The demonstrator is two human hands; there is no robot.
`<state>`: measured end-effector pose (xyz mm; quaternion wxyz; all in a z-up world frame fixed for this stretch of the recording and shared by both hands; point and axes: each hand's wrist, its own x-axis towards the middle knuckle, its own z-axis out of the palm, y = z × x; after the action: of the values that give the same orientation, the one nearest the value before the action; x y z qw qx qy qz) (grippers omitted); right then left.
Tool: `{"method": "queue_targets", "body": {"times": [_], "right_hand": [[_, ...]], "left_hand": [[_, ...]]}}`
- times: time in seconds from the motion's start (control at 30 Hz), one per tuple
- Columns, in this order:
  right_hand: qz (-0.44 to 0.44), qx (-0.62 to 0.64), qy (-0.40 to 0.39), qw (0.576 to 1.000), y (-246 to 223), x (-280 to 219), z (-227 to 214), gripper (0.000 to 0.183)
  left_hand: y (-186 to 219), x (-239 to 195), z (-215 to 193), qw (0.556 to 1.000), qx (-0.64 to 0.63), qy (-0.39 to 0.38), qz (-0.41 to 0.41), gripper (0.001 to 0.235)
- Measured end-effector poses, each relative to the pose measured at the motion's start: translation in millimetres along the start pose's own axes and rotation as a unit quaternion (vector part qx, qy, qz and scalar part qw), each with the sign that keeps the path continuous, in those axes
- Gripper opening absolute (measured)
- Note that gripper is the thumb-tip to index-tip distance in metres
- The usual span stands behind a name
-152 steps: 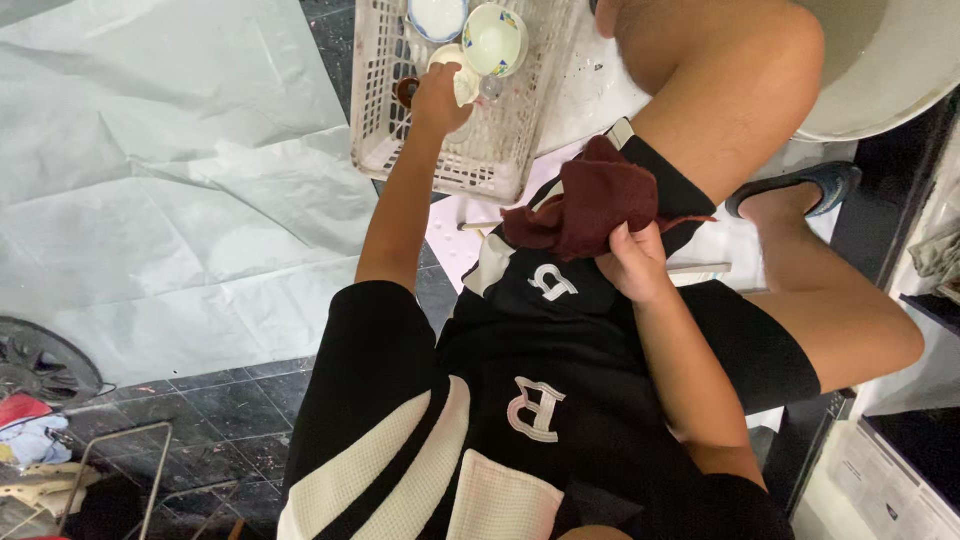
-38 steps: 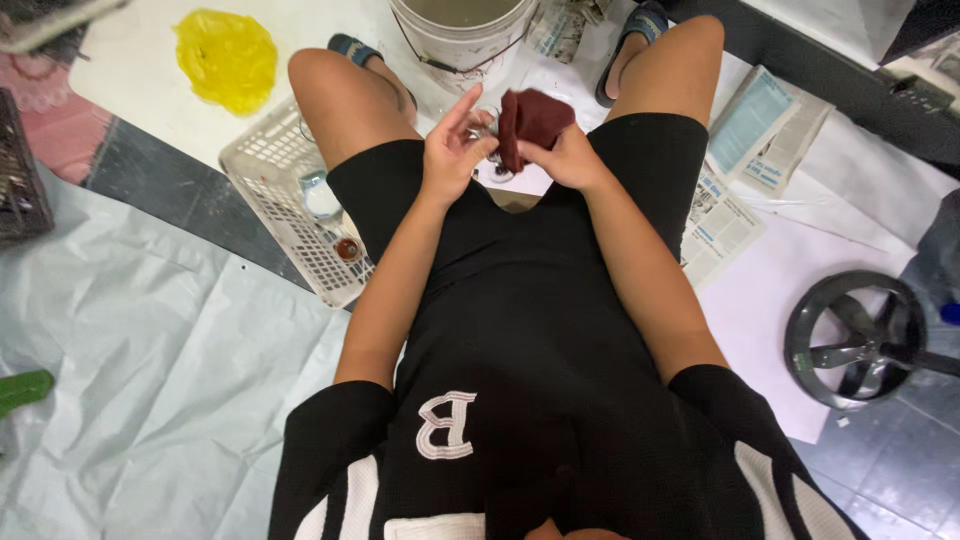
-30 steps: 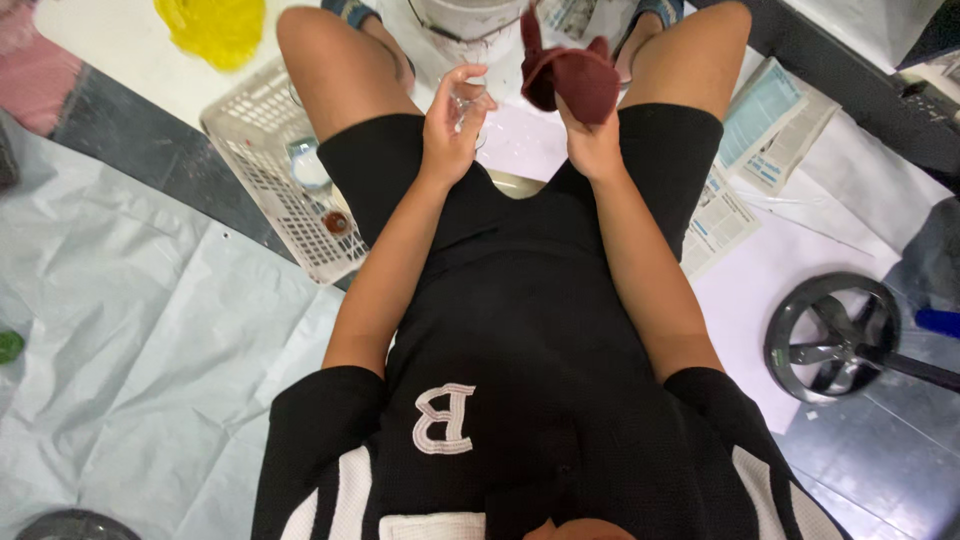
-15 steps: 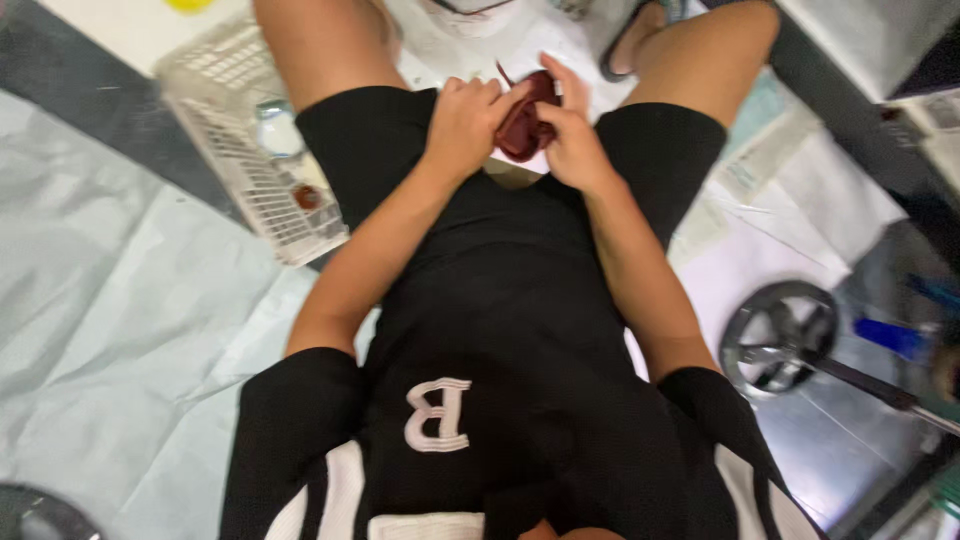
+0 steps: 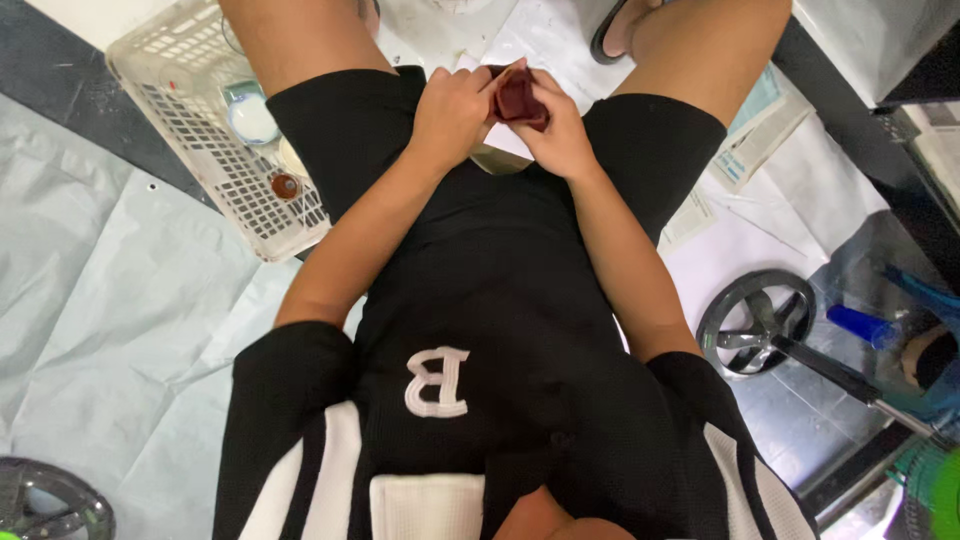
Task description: The person sits on the floor and dries various small dishes and cups using a maroon cloth. They pick up each item from a white plastic basket, wipe it dry, and place it back into the basket. A bucket of water is visible nearby.
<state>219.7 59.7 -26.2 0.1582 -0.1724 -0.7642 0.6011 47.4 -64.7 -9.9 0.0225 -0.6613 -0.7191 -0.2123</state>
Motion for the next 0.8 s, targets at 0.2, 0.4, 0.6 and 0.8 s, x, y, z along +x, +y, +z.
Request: {"method": "queue_targets", "body": {"times": [0.2,0.4,0.6,0.8], "right_hand": [[-0.05,0.046,0.104,0.992,-3,21,-8,0.037],[-0.185,-0.041,0.107,0.976,-36,6,-2,0.036],[-0.058,0.071,0.028,0.995,-9,-9,8,0.022],[0.204,0.311,-0.02,0.928,-2,-32,2,0.024]], "left_hand": [[-6,23,-43,0.941,-0.305,0.144,-0.028,0.038],[-19,7,-31,0.717,-0.677,-0.04,-0.162,0.034],[-27,-4,-34,0.8,-0.596,-0.025,-0.063,0.023],[-16,-26,-36,0.943,-0.311,0.094,0.079,0.008]]}}
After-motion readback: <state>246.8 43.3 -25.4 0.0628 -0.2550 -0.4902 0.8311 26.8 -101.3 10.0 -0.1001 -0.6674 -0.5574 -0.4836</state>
